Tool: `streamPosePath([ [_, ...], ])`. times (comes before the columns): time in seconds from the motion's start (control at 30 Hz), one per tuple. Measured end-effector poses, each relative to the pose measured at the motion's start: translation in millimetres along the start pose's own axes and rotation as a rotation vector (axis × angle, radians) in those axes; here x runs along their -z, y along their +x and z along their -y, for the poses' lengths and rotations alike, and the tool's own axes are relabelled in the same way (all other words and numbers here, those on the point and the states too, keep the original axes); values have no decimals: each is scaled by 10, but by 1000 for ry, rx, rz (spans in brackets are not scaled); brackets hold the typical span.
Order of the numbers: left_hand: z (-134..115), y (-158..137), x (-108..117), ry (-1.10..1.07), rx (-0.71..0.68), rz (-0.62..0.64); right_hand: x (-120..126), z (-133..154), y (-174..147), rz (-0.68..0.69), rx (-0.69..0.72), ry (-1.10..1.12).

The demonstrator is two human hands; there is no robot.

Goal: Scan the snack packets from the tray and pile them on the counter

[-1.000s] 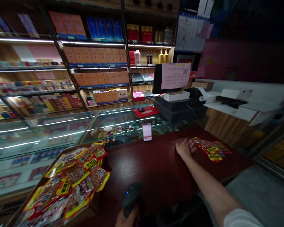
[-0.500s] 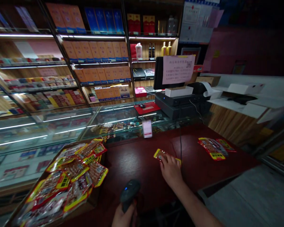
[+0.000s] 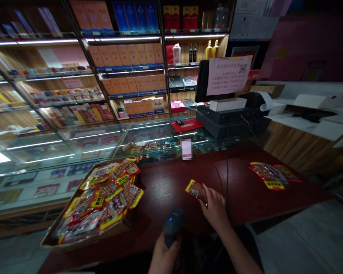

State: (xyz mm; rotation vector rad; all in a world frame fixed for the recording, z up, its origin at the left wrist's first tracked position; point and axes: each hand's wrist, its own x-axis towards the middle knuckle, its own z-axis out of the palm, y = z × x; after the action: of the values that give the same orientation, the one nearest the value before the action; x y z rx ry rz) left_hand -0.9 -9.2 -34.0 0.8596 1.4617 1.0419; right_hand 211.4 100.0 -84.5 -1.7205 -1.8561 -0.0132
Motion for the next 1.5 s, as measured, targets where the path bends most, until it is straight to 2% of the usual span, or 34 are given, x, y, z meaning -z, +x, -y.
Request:
streamPosePath([
  [0.2, 0, 19, -39, 130, -2, 31, 18, -50, -12, -12, 36, 70],
  [0.4, -85, 93, -59, 137, 42, 19, 8, -62, -39, -40, 67, 118],
  [0.57, -138, 46, -64, 137, 22, 40, -8, -58, -40, -48, 53, 163],
  [0.73, -103, 32, -74, 101, 7, 13, 63, -15, -48, -26, -52, 260],
  [0.87, 40, 162, -37, 18, 56, -9, 140, 0, -39, 14, -198, 417],
  [1.0, 196, 305, 75, -122, 64, -15, 125, 144, 215, 111, -318, 657],
  [1.07, 231, 328, 117, -183, 46, 5, 84, 381, 435, 175, -339, 791],
  [1.13, 229, 325, 134, -194, 33, 11, 20, 750, 680, 235, -325, 914],
  [1.27, 162, 294, 136, -155, 73, -4, -196, 1748, 1149, 327, -211, 1085],
  [1.4, 84, 257, 162, -189, 77, 15, -457, 2756, 1482, 424, -74, 1137],
  [1.5, 28, 236, 184, -228, 66, 7, -576, 3242, 1591, 473, 36, 1111],
])
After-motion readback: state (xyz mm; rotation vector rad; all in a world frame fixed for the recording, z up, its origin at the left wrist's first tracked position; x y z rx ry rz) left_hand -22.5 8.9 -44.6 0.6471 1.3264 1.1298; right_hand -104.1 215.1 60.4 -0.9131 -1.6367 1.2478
